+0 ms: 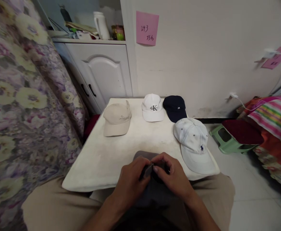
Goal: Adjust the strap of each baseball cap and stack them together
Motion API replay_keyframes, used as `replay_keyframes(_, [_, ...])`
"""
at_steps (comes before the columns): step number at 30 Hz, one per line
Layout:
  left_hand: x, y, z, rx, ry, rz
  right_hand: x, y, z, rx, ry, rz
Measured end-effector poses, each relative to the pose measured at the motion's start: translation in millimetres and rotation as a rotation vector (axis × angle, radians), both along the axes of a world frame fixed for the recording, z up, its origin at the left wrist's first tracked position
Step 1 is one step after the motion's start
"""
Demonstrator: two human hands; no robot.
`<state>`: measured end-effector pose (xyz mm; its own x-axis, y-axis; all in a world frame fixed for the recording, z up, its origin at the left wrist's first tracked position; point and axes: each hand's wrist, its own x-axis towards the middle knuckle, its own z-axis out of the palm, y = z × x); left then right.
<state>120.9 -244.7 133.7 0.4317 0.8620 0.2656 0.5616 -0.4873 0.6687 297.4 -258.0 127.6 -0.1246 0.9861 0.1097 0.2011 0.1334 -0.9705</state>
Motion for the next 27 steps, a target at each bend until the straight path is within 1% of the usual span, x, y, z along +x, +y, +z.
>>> replay_keyframes(3, [1.5,0.3,-5.7,0.059,0.075,-0.009,-1.3,-0.1,-2.6,0.009,0.009,-0.020])
replay_keyframes(5, [2.7,0.8,-6.3,0.048,0.071,-0.011,-2.2,-0.4,-5.9,0.008,0.011,-0.042])
replay_keyframes(7, [3.5,1.3,-3.6,-0.001,0.026,-0.012,-2.7,-0.8,-9.3,0.009,0.013,-0.065])
replay_keyframes(9, [3.1,1.9,1.3,-0.093,-0.046,0.002,-2.4,-1.4,-11.7,0.004,0.054,-0.062])
replay_keyframes(11, [1.1,3.0,5.7,-0.218,-0.139,0.022,-1.7,-2.3,-12.2,-0.014,0.137,-0.028])
replay_keyframes(14, [-3.6,5.5,6.8,-0.403,-0.299,0.016,-1.0,-3.6,-10.1,0.013,0.186,0.014])
replay_keyframes(16, [-6.1,7.3,3.9,-0.487,-0.380,-0.003,-1.0,-4.1,-8.1,0.080,0.132,0.020])
replay_keyframes(18, [-7.1,8.9,0.5,-0.544,-0.421,-0.014,-1.1,-4.3,-6.7,0.114,0.068,0.021])
replay_keyframes(22, [-6.2,11.6,-1.7,-0.608,-0.427,-0.035,0.9,-4.1,-5.3,0.114,-0.003,0.041])
replay_keyframes(27, [-4.2,14.3,-0.4,-0.644,-0.415,-0.035,7.5,-2.9,-0.7,0.232,-0.137,0.136])
